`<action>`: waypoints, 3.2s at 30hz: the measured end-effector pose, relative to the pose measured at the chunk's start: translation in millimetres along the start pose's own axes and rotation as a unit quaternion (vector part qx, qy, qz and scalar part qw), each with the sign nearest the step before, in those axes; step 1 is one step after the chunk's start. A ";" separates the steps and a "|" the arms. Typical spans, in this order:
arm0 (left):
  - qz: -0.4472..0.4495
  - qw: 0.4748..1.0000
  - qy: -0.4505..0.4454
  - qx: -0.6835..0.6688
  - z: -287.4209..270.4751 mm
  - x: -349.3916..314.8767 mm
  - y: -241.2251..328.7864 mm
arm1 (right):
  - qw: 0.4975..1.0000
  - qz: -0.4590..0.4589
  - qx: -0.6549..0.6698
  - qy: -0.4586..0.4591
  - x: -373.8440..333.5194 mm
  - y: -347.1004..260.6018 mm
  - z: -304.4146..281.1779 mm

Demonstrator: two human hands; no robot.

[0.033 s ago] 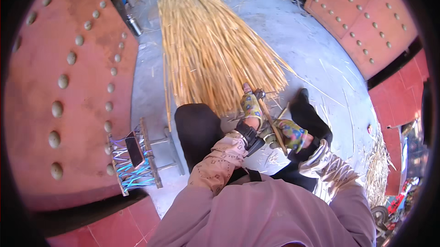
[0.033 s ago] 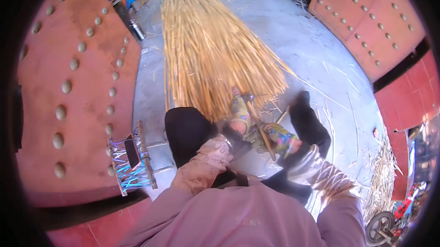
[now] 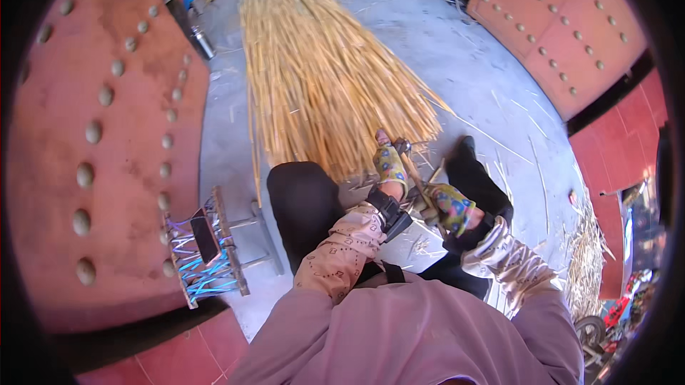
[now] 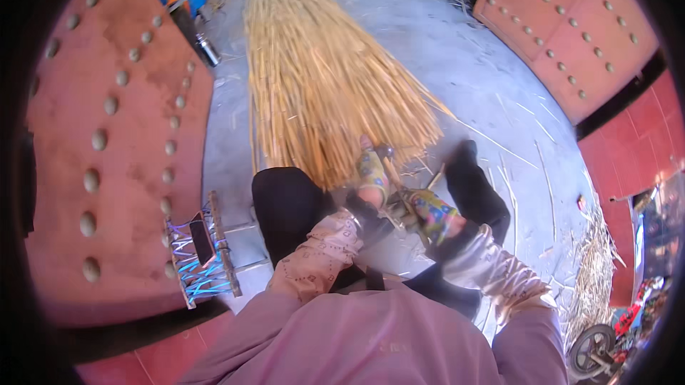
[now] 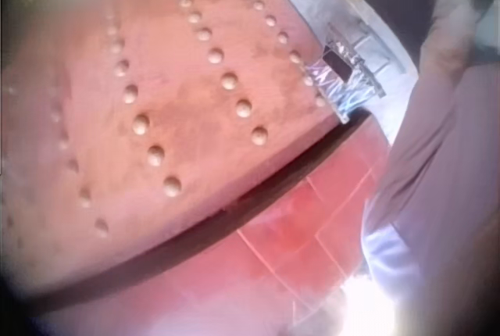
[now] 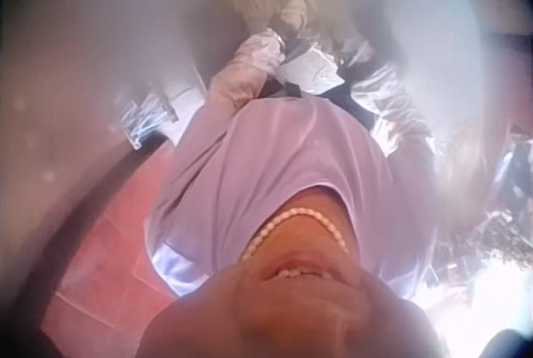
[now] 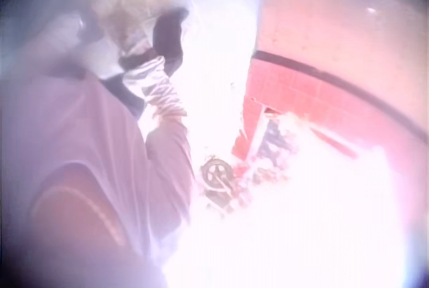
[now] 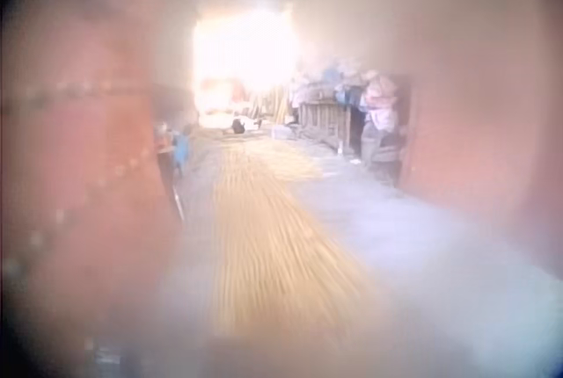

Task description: The person pulls a reed from a pile, draws it through a handheld splitting tool, and discards the waste. This process is repeated with several more reeds while the person sits between two large red doors.

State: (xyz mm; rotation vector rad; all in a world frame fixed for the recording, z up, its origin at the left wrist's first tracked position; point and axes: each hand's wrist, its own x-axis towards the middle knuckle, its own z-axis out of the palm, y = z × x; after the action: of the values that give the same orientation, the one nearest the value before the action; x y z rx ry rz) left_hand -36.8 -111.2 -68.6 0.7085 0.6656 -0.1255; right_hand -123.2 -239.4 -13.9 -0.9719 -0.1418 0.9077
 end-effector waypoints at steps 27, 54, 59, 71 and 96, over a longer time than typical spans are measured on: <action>-0.106 0.990 0.006 -0.090 52.2 -7.4 -85.9 | 0.951 -0.029 -0.060 0.302 -73.2 24.4 -35.4; 0.040 0.991 0.046 0.116 45.4 21.2 -3.6 | 0.957 0.081 -0.026 0.278 -229.0 129.4 -5.3; 0.002 0.998 -0.055 0.041 34.7 9.7 -54.7 | 0.926 0.144 0.097 0.335 -239.6 105.8 6.6; -0.020 0.997 0.005 0.077 60.8 -12.9 -57.8 | 0.946 0.005 -0.055 0.319 -171.9 93.1 3.4; 0.103 0.987 -0.062 0.107 37.0 41.4 -36.4 | 0.964 0.060 0.106 0.237 -266.0 133.1 11.2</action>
State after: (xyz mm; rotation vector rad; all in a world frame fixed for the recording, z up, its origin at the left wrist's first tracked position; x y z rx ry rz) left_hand 3.5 -157.9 -93.2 0.9636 0.4606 -0.0506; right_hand -378.1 -391.6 -35.4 -0.9779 0.4180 0.7590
